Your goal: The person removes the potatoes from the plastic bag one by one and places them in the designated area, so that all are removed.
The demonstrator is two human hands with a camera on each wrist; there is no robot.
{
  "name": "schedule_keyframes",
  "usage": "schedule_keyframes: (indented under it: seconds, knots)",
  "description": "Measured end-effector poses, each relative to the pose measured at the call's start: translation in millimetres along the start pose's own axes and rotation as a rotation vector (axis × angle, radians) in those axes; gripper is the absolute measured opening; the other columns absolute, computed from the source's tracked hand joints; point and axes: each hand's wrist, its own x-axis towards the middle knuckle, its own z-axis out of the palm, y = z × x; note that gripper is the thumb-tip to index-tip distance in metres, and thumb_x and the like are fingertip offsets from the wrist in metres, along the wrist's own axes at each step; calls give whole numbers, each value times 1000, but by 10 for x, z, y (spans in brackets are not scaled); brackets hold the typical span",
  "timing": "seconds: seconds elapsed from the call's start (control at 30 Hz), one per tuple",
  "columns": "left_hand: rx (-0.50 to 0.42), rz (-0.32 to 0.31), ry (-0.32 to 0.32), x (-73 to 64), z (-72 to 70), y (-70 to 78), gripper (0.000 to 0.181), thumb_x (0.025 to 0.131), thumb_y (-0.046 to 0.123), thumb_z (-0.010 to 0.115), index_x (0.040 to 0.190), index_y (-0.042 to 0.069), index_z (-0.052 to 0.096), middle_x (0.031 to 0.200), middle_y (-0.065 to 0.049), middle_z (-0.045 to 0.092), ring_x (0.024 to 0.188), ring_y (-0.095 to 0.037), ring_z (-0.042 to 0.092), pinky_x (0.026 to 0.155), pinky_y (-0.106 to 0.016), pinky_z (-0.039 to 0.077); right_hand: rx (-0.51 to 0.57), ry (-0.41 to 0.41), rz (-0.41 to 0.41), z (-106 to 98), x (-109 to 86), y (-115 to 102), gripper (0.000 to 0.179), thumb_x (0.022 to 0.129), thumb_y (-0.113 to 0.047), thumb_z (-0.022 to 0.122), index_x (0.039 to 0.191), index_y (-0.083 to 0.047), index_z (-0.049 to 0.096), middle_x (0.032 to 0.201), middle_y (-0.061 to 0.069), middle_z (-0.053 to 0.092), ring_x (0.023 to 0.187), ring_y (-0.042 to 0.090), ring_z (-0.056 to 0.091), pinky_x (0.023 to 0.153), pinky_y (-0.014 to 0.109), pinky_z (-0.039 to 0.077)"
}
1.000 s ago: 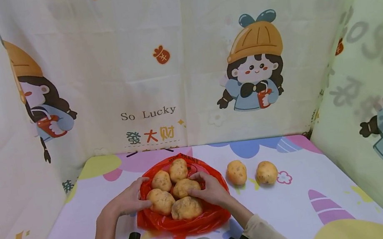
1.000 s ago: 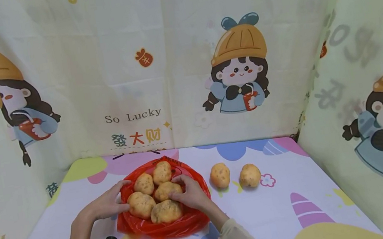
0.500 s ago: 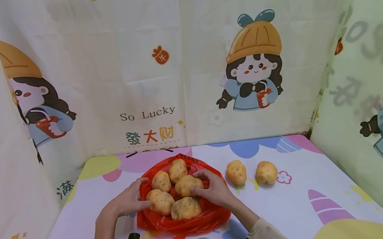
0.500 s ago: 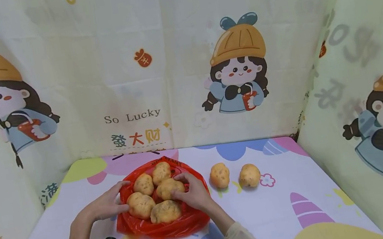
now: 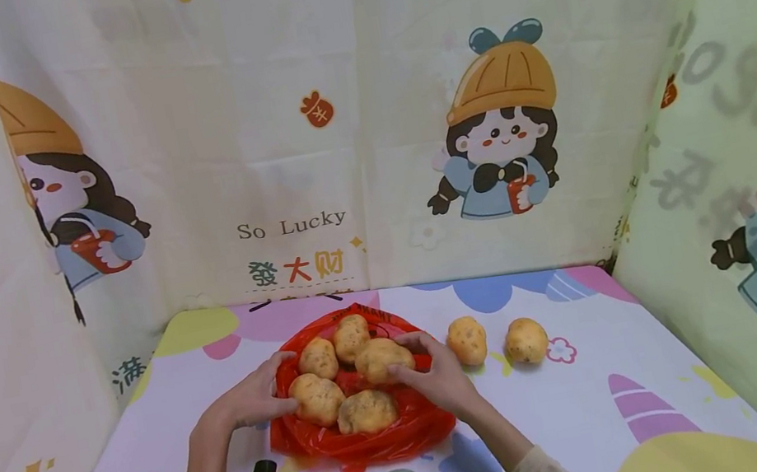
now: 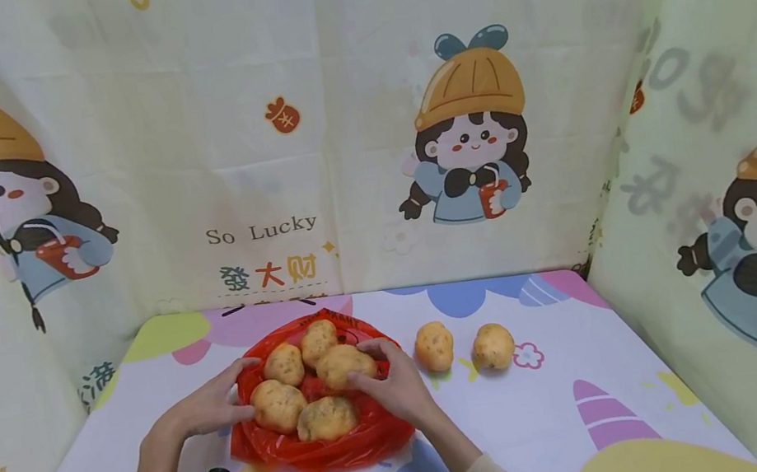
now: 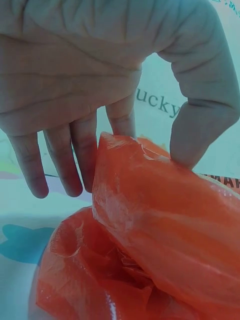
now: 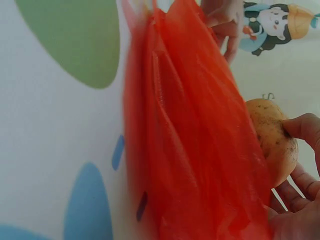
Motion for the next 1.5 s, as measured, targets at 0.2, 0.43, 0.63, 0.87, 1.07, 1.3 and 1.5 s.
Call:
schedule_keyframes:
  seconds: [0.2,0.43,0.63,0.87,1.07,1.3,1.5]
  knots:
    - [-23,7,-18,-2,10,-31,81,80,17,74,148,0,35,147,-24,46,129,-39,47,106,-63,45,15,31,28,-101,-83,-46,48,89,-33,80,129,-16,61,129,3,64,123,26,56,106,54,49]
    - [-26,-1,-32,-16,19,-51,82,80,17,75,149,2,33,146,-24,44,126,-38,47,104,-61,48,14,49,44,-210,-173,-53,51,88,-39,80,130,-18,60,127,0,65,123,24,57,107,57,46]
    - [-19,-12,-36,-16,21,-30,83,79,16,75,149,2,32,144,-24,45,120,-36,49,99,-57,53,67,66,24,-286,-234,-55,49,88,-31,81,129,-14,61,126,2,65,123,25,57,104,52,51]
    - [-7,-6,-30,3,14,-1,84,79,17,74,150,-1,31,141,-24,46,114,-34,50,86,-47,58,87,107,31,-395,-303,-48,48,88,-29,81,129,-14,62,128,3,64,123,27,60,99,45,54]
    - [-12,-12,-35,10,28,-7,85,79,17,74,150,-1,31,141,-24,47,114,-34,50,88,-47,57,94,142,62,-508,-387,1,48,88,-29,81,130,-15,62,130,3,63,123,25,58,101,43,54]
    - [2,-16,-38,4,41,-33,84,80,18,75,150,0,32,146,-25,45,127,-39,48,105,-62,46,90,188,81,-658,-488,74,47,89,-26,80,130,-12,61,131,5,62,126,24,54,97,34,51]
    - [0,-9,-38,27,26,-20,83,80,18,74,149,0,32,146,-25,46,129,-40,47,107,-65,43,95,226,71,-794,-494,105,48,90,-24,80,130,-9,61,134,7,61,127,24,54,92,21,52]
